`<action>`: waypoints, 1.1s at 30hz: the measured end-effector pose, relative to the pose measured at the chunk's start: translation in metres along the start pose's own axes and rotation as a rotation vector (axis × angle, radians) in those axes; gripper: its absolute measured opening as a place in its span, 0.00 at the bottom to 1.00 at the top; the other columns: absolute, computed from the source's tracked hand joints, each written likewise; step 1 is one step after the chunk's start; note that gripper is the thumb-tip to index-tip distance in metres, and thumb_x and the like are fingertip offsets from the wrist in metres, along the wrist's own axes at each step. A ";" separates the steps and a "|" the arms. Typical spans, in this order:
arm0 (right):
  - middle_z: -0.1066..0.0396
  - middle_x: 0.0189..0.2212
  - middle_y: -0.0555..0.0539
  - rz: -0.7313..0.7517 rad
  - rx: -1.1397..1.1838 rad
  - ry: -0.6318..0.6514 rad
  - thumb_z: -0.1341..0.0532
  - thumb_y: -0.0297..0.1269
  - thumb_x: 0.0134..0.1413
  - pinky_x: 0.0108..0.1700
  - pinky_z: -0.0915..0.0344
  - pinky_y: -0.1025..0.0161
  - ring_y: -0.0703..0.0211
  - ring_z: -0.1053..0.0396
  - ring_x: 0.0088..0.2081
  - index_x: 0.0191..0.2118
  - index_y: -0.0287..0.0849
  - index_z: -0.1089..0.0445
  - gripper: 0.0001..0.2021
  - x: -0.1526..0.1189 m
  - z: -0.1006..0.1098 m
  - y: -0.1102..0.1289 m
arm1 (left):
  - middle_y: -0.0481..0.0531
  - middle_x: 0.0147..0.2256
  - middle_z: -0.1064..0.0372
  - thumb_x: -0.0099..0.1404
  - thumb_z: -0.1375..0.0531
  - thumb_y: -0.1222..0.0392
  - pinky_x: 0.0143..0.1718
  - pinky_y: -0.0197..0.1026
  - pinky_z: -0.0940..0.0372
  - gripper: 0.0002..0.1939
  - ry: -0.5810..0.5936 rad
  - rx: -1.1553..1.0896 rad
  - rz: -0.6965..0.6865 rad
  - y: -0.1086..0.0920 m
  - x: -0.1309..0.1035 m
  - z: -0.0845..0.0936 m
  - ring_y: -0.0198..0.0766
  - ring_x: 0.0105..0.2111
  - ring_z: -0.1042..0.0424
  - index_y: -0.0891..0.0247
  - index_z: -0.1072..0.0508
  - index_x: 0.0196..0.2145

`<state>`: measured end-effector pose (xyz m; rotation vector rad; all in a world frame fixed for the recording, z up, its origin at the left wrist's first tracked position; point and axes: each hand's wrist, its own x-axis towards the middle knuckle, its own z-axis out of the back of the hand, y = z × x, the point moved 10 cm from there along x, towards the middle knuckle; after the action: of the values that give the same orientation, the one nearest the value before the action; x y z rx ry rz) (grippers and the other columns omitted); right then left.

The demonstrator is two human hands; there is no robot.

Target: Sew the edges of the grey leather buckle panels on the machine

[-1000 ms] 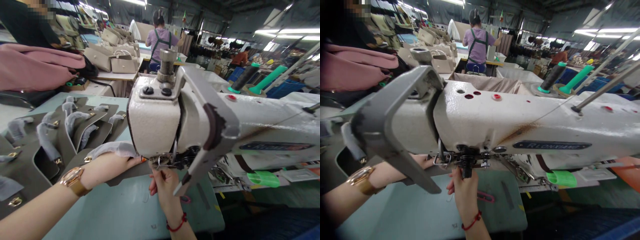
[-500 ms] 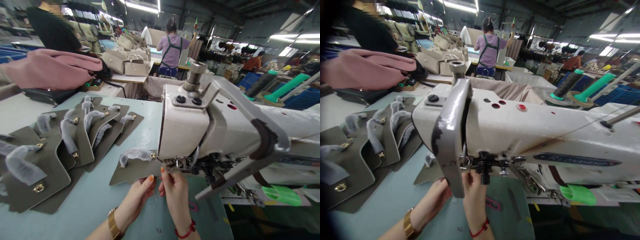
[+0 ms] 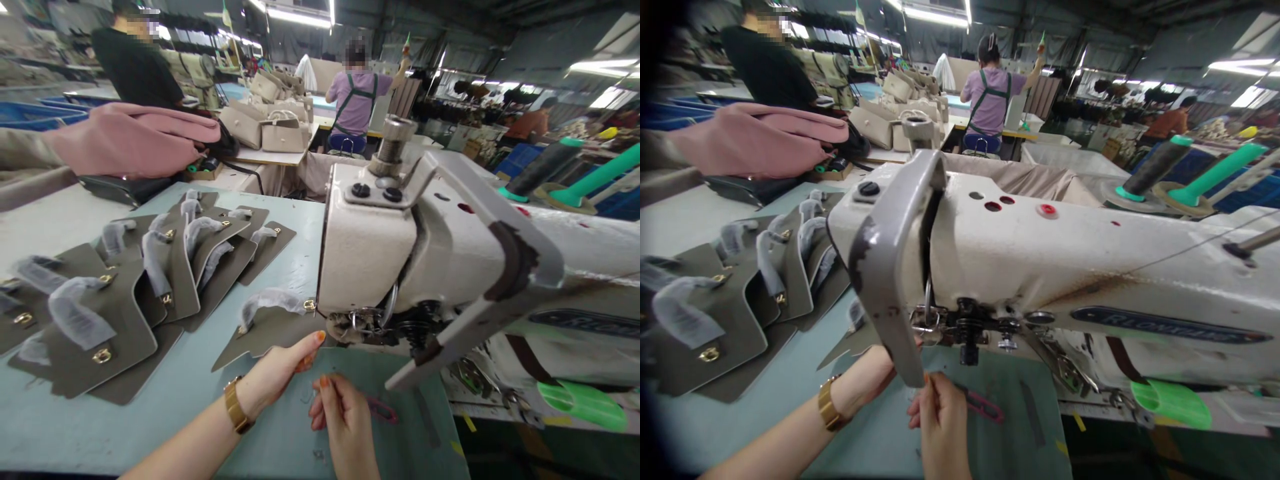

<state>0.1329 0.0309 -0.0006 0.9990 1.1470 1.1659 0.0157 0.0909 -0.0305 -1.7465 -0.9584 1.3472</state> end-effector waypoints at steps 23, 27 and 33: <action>0.29 0.22 0.48 0.148 -0.433 0.043 0.53 0.37 0.64 0.24 0.41 0.70 0.62 0.31 0.21 0.37 0.41 0.29 0.16 -0.023 -0.020 -0.041 | 0.41 0.18 0.51 0.53 0.39 0.40 0.25 0.37 0.55 0.25 0.000 0.024 -0.012 -0.023 0.012 -0.011 0.31 0.22 0.54 0.63 0.39 0.16; 0.29 0.22 0.47 0.145 -0.427 0.059 0.54 0.36 0.64 0.24 0.41 0.69 0.61 0.31 0.22 0.36 0.40 0.29 0.16 -0.024 -0.021 -0.041 | 0.41 0.18 0.52 0.55 0.39 0.42 0.24 0.36 0.54 0.24 -0.003 -0.015 -0.033 -0.023 0.011 -0.014 0.31 0.22 0.53 0.63 0.40 0.17; 0.30 0.23 0.46 0.130 -0.400 0.048 0.54 0.39 0.65 0.23 0.40 0.70 0.61 0.30 0.22 0.33 0.40 0.31 0.17 -0.024 -0.019 -0.048 | 0.42 0.17 0.49 0.56 0.39 0.45 0.23 0.35 0.51 0.21 -0.056 -0.147 -0.118 -0.030 0.002 -0.022 0.29 0.20 0.52 0.64 0.37 0.17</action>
<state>0.1210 0.0007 -0.0468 0.7469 0.8483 1.4612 0.0334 0.1046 -0.0005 -1.7375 -1.1995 1.2836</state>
